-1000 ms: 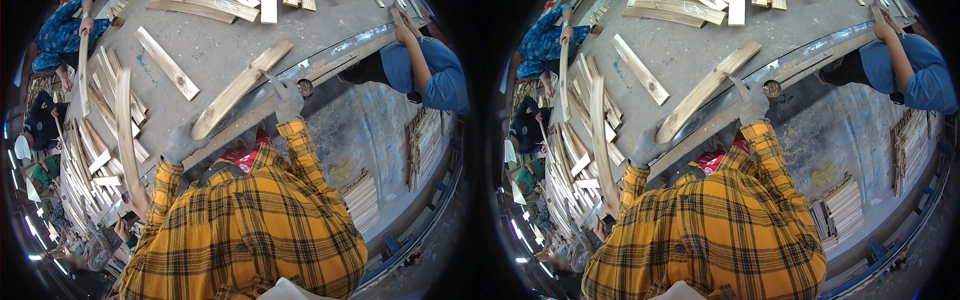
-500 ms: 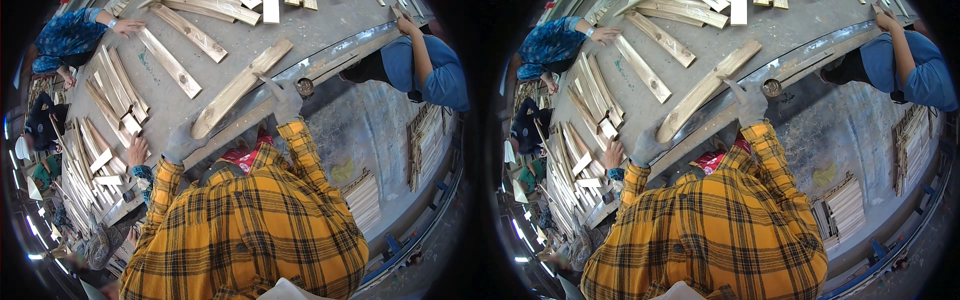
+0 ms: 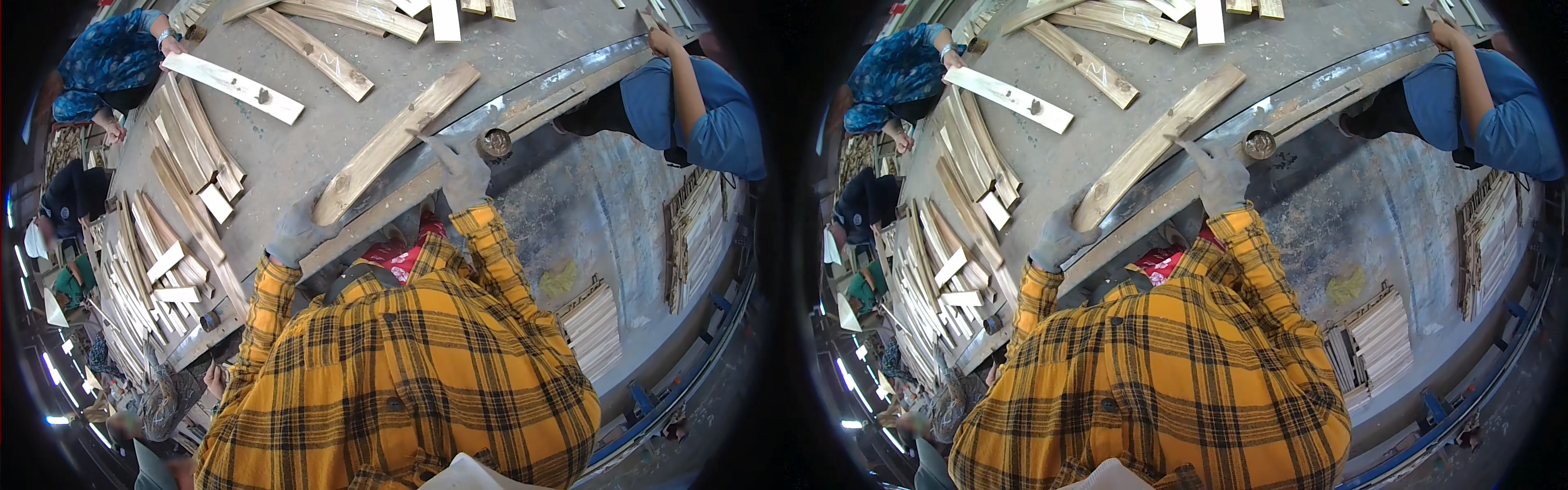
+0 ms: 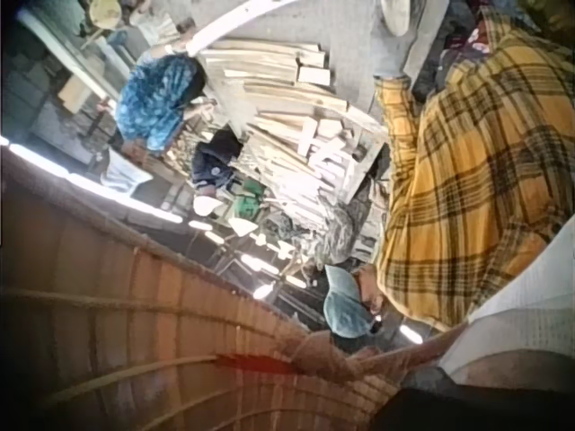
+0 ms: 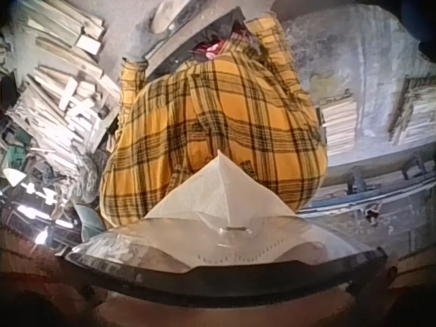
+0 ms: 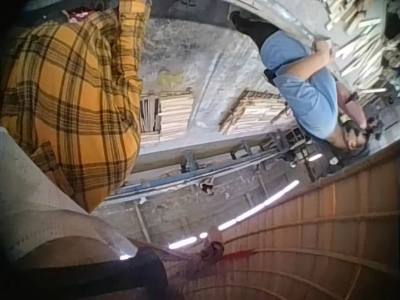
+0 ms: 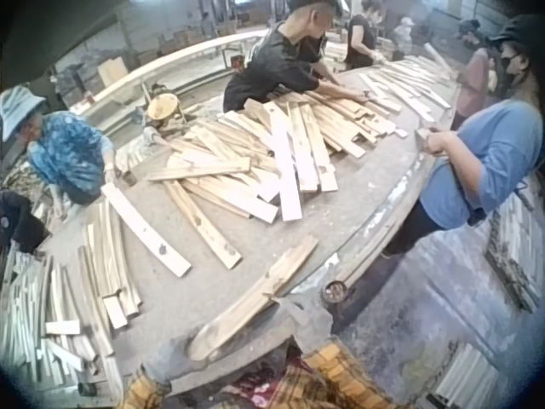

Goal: The person uses a chisel to shave thin strips from the edges of wooden planks. They repeatedly pick up planks, hold them against a metal bar, and scrape the chisel along the edges to remove material, then place the planks back on the table.

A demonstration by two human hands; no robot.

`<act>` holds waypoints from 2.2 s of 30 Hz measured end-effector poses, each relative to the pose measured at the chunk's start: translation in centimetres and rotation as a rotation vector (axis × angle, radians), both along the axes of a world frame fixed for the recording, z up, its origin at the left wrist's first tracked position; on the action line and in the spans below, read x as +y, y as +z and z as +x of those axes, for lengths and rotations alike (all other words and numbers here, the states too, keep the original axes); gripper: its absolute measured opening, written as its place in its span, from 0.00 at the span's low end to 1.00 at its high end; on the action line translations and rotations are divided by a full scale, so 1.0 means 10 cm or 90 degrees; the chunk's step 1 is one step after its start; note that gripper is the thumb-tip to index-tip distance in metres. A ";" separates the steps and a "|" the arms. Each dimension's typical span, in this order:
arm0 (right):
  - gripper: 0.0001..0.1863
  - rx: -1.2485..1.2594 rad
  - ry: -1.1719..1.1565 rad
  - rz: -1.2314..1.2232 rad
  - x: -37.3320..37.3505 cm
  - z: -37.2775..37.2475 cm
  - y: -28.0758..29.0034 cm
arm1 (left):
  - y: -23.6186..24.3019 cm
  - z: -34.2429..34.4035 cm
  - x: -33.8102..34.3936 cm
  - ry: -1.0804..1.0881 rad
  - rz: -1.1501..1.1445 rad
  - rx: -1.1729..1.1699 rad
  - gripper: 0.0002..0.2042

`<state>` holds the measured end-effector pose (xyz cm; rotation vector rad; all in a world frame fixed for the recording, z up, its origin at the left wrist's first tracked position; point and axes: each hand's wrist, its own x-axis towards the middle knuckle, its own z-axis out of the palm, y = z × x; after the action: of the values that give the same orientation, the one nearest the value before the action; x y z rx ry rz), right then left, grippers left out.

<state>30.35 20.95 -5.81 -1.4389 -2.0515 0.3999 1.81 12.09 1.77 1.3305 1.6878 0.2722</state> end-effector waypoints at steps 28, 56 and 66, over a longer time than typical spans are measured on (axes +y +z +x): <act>0.17 0.388 0.251 -0.303 -0.27 -0.34 0.83 | 0.89 0.10 -0.28 0.041 0.057 0.105 0.34; 0.11 0.013 0.228 0.003 -0.11 -1.01 0.55 | 0.25 0.26 0.07 0.202 0.176 0.249 0.35; 0.09 0.390 0.072 -0.339 0.10 -0.58 0.54 | -0.41 -0.22 -0.25 0.503 -0.118 -0.978 0.26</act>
<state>24.58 21.99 -0.42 -1.2564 -1.5780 1.3320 -0.38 9.61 -2.34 -0.0041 0.7054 1.1806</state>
